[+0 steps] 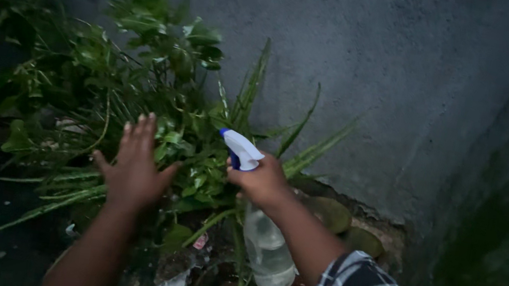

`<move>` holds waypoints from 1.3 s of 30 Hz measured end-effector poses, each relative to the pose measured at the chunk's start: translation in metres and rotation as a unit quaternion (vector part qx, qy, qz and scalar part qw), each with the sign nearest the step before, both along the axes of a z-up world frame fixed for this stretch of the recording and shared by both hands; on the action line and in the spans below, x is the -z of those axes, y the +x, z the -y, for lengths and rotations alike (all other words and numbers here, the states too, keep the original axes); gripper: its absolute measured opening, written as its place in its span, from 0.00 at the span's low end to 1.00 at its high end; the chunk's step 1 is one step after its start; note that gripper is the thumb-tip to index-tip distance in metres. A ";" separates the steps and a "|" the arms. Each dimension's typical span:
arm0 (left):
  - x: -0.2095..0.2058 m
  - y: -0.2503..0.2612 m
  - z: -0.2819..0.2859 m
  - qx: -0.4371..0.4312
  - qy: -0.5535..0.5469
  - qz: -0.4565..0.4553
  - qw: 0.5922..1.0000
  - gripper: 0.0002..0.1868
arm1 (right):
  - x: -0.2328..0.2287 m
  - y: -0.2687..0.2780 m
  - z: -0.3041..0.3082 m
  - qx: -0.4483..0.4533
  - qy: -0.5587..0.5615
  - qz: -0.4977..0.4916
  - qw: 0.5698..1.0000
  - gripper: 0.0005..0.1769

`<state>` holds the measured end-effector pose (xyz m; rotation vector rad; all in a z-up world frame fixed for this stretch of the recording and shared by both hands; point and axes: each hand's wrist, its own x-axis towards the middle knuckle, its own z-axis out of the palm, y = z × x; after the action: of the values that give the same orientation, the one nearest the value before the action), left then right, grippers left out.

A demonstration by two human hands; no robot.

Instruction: The person sprays water on a plant and a large aloe vera plant using a spray bottle while using one hand to touch the leaves.

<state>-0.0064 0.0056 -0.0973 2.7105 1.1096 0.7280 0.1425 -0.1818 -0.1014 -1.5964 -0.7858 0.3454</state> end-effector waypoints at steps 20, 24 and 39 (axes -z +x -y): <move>0.023 -0.005 -0.013 -0.032 -0.043 0.012 0.998 0.59 | 0.017 0.000 -0.016 -0.089 -0.116 -0.013 0.989 0.20; 0.025 -0.003 -0.015 -0.039 -0.048 0.013 0.998 0.60 | 0.023 0.007 -0.015 -0.060 -0.080 -0.036 0.994 0.22; 0.022 -0.008 -0.008 -0.043 -0.052 0.002 0.998 0.58 | 0.004 0.042 0.008 -0.065 0.014 -0.052 0.996 0.25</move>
<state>-0.0140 0.0137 -0.1190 2.5878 1.2350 0.6667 0.1847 -0.1902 -0.1057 -1.4933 -0.8132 0.5058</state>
